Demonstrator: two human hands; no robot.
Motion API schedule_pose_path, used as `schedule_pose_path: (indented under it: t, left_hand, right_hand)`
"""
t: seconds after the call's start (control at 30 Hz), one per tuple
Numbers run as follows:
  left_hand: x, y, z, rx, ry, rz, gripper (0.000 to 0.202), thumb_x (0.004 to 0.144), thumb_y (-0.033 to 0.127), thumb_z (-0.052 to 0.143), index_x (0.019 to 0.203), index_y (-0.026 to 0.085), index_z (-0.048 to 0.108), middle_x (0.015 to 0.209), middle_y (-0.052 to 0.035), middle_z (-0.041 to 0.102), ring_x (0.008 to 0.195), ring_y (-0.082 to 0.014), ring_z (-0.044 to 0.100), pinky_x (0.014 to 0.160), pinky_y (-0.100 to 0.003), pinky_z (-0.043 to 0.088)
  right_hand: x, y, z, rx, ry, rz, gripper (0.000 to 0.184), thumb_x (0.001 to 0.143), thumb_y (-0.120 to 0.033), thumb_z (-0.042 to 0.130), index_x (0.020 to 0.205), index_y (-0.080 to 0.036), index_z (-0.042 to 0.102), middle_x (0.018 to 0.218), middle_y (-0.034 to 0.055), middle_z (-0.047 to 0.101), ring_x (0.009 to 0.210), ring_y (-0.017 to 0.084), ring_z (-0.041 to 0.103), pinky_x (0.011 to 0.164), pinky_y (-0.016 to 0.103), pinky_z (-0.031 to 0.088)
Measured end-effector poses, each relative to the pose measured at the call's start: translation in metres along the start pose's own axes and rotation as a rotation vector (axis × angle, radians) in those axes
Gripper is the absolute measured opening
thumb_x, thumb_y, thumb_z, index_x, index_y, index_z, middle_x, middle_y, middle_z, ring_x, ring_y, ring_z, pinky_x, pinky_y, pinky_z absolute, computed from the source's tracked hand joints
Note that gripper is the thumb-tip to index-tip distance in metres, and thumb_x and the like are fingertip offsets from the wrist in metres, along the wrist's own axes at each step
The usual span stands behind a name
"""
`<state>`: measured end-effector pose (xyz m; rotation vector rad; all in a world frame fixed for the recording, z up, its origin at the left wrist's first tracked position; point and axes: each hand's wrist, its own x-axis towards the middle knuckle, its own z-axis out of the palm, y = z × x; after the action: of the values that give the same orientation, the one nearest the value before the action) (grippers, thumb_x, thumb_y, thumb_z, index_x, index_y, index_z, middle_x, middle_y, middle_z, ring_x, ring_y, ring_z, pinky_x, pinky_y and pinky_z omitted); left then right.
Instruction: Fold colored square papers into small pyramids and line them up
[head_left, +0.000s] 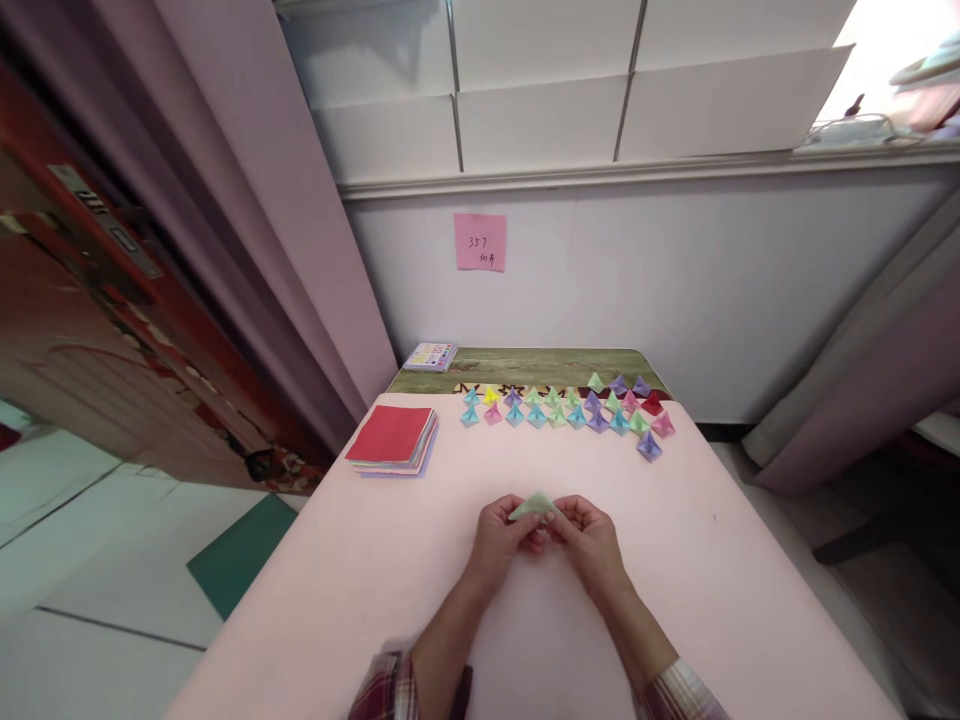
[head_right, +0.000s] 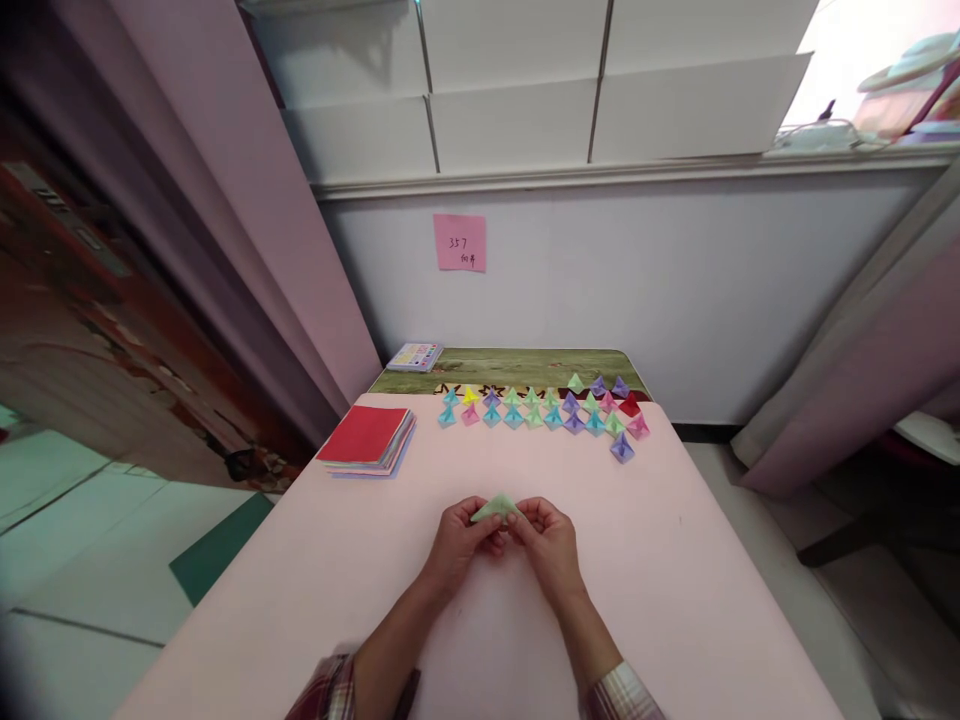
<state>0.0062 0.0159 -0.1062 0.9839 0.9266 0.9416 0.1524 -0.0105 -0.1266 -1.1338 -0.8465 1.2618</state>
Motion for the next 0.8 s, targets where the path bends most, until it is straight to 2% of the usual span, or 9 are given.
schedule_pose_path:
  t: [0.1, 0.23, 0.33, 0.47, 0.57, 0.8]
  left_hand:
    - [-0.001, 0.0, 0.001, 0.007, 0.014, 0.008, 0.03, 0.069, 0.038, 0.075, 0.072, 0.012, 0.061, 0.057, -0.0022, 0.065, 0.047, -0.0132, 0.059, 0.049, -0.025, 0.05]
    - [-0.005, -0.001, 0.001, 0.059, -0.032, 0.013, 0.03, 0.069, 0.039, 0.075, 0.069, 0.013, 0.06, 0.052, -0.0015, 0.063, 0.043, -0.0124, 0.057, 0.045, -0.023, 0.048]
    - [-0.006, -0.002, 0.0, 0.104, -0.083, 0.016, 0.03, 0.071, 0.039, 0.074, 0.067, 0.013, 0.059, 0.051, -0.0005, 0.062, 0.042, -0.0116, 0.057, 0.043, -0.022, 0.047]
    - [-0.005, -0.002, -0.003, 0.031, -0.088, 0.023, 0.029, 0.073, 0.039, 0.072, 0.074, 0.013, 0.061, 0.061, -0.0032, 0.067, 0.046, -0.0125, 0.06, 0.046, -0.024, 0.049]
    - [-0.005, -0.002, -0.003, -0.015, -0.053, 0.043, 0.029, 0.076, 0.041, 0.069, 0.077, 0.013, 0.061, 0.067, -0.005, 0.069, 0.048, -0.0131, 0.061, 0.048, -0.025, 0.051]
    - [-0.005, -0.006, 0.0, -0.039, 0.127, 0.109, 0.029, 0.074, 0.042, 0.07, 0.072, 0.015, 0.061, 0.054, 0.0002, 0.064, 0.046, -0.013, 0.059, 0.05, -0.025, 0.049]
  right_hand:
    - [-0.001, -0.002, 0.0, -0.012, -0.004, 0.002, 0.033, 0.067, -0.044, 0.079, 0.079, -0.016, 0.064, 0.068, 0.0035, 0.067, 0.06, 0.016, 0.059, 0.056, 0.026, 0.046]
    - [-0.002, -0.005, 0.001, -0.101, -0.058, -0.025, 0.04, 0.068, -0.046, 0.077, 0.091, -0.017, 0.066, 0.071, 0.0042, 0.068, 0.066, 0.019, 0.062, 0.061, 0.029, 0.049]
    - [-0.004, -0.008, 0.002, -0.192, -0.066, -0.044, 0.035, 0.071, -0.049, 0.074, 0.08, -0.015, 0.068, 0.067, 0.004, 0.067, 0.06, 0.017, 0.059, 0.057, 0.027, 0.046]
    - [-0.005, -0.01, 0.002, -0.117, -0.032, -0.058, 0.031, 0.074, -0.047, 0.072, 0.076, -0.016, 0.067, 0.067, 0.0035, 0.067, 0.062, 0.017, 0.058, 0.058, 0.026, 0.044]
    - [-0.005, -0.011, 0.002, -0.067, -0.009, -0.051, 0.03, 0.074, -0.046, 0.072, 0.074, -0.017, 0.066, 0.067, 0.0024, 0.065, 0.062, 0.016, 0.056, 0.059, 0.026, 0.043]
    - [-0.004, -0.007, 0.002, -0.149, 0.018, -0.057, 0.037, 0.072, -0.053, 0.071, 0.074, -0.016, 0.071, 0.068, 0.0035, 0.067, 0.063, 0.017, 0.058, 0.059, 0.026, 0.044]
